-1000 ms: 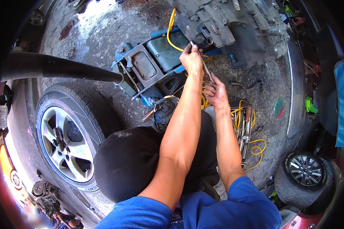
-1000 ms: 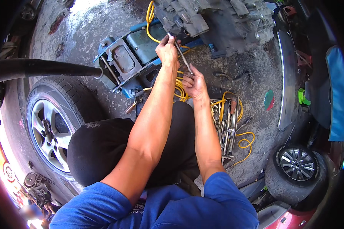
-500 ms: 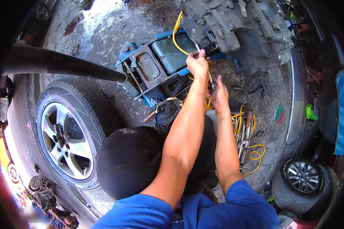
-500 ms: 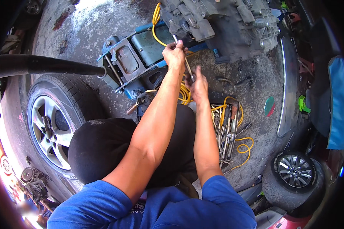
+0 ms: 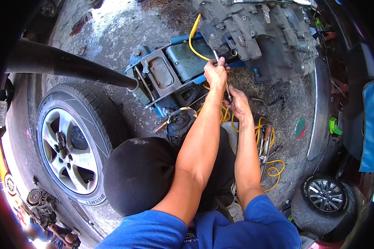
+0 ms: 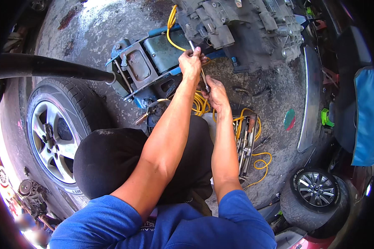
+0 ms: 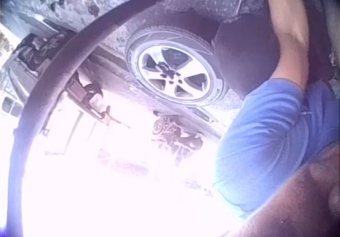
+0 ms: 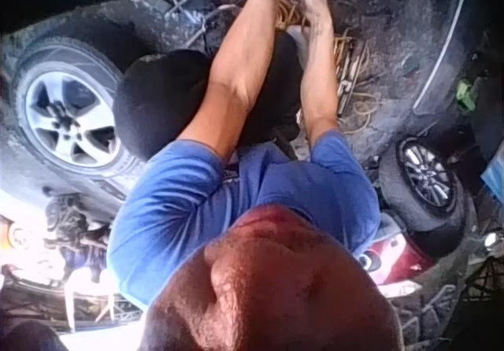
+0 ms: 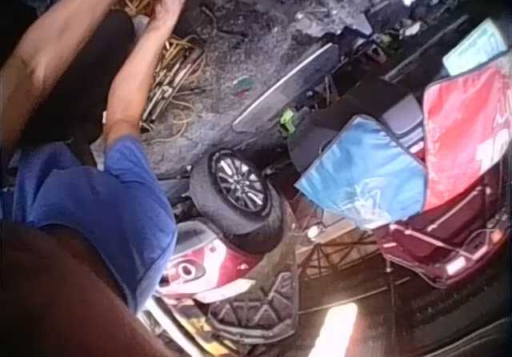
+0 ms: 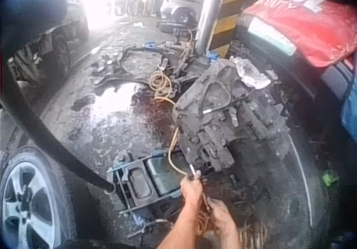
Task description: Using a socket wrench to loosen and remove bolts from an engine component on a lift.
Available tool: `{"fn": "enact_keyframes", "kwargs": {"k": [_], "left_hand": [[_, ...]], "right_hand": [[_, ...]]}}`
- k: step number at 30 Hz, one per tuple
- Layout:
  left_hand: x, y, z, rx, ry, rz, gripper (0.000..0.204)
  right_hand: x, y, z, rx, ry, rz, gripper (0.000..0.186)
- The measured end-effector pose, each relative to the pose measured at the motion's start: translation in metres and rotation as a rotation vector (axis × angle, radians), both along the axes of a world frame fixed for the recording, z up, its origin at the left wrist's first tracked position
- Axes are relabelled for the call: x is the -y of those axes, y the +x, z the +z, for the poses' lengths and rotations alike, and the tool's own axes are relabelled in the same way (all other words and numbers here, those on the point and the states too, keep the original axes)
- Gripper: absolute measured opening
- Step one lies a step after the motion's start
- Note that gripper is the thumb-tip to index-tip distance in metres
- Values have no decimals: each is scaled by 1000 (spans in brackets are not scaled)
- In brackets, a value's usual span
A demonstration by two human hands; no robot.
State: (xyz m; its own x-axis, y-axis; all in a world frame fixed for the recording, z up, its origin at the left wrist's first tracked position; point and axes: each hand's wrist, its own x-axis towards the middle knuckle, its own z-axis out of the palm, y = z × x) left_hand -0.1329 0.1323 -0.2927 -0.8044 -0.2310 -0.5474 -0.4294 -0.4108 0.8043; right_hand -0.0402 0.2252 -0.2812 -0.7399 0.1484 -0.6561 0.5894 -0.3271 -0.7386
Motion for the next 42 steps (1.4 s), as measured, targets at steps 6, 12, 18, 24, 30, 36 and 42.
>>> {"fn": "enact_keyframes", "kwargs": {"k": [6,12,18,24,30,36,42], "left_hand": [[1,5,1,-151,225,34,39],[5,3,0,-73,74,-47,36],[4,6,8,-90,-319,-86,34],[2,-1,8,-52,-89,-139,31],[8,9,4,-101,-149,-43,31],[7,4,7,-85,-32,-96,31],[3,6,5,-112,-365,-88,30]], "right_hand": [[-3,-6,-23,-496,913,200,18],[-5,-10,-1,-125,238,242,22],[4,-10,0,-358,1158,319,19],[-20,-19,-20,-266,356,201,24],[4,-21,14,-248,1251,501,21],[-9,-30,7,-205,401,377,20],[2,-32,12,-310,1238,522,17]]}}
